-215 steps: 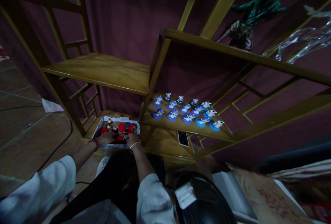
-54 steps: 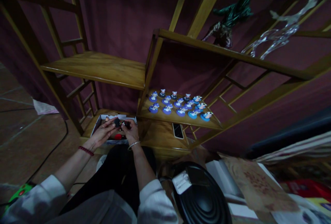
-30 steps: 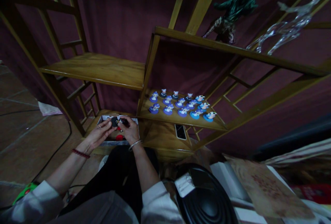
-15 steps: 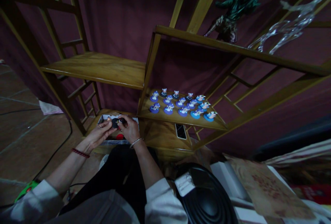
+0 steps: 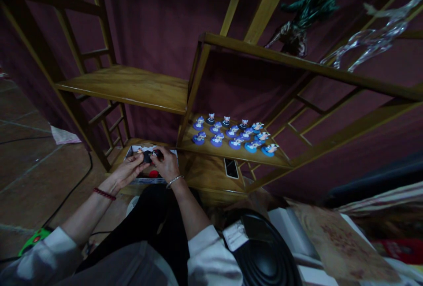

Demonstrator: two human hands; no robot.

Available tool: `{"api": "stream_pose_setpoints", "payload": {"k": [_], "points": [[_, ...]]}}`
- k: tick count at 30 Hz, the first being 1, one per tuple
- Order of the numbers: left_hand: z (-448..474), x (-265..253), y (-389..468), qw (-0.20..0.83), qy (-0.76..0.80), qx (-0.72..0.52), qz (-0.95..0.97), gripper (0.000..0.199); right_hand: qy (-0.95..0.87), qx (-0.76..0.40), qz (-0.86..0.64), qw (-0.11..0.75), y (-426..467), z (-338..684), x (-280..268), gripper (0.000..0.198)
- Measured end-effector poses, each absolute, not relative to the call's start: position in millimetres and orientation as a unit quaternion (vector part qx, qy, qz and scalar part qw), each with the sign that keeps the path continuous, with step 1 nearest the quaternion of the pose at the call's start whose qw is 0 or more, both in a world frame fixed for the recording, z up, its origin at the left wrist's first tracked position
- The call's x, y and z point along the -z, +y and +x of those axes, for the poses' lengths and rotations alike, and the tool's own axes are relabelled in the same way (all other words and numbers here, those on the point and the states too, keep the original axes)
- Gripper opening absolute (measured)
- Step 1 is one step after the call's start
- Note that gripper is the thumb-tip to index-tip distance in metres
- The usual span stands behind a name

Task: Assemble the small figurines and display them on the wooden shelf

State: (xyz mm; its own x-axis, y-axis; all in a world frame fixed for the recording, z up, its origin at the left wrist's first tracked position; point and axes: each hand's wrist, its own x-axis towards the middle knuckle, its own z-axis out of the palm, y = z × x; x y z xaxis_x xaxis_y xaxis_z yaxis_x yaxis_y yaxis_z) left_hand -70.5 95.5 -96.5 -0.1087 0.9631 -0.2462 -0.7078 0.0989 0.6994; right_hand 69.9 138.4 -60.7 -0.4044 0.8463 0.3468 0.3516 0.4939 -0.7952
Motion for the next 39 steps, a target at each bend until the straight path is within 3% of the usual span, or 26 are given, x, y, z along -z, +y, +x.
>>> {"api": "stream_pose_setpoints", "payload": {"k": [21,39], "points": [[-69.5,103.4,92.2,0.638,0.376,-0.633,0.225,0.011,-0.871,-0.226,-0.293,0.323,145.4,69.6,65.1,0.019],[-65.2,104.2,95.2,0.605,0.403,-0.647,0.23,0.022,-0.818,-0.249,-0.414,0.311,135.5,60.5,58.6,0.017]]}}
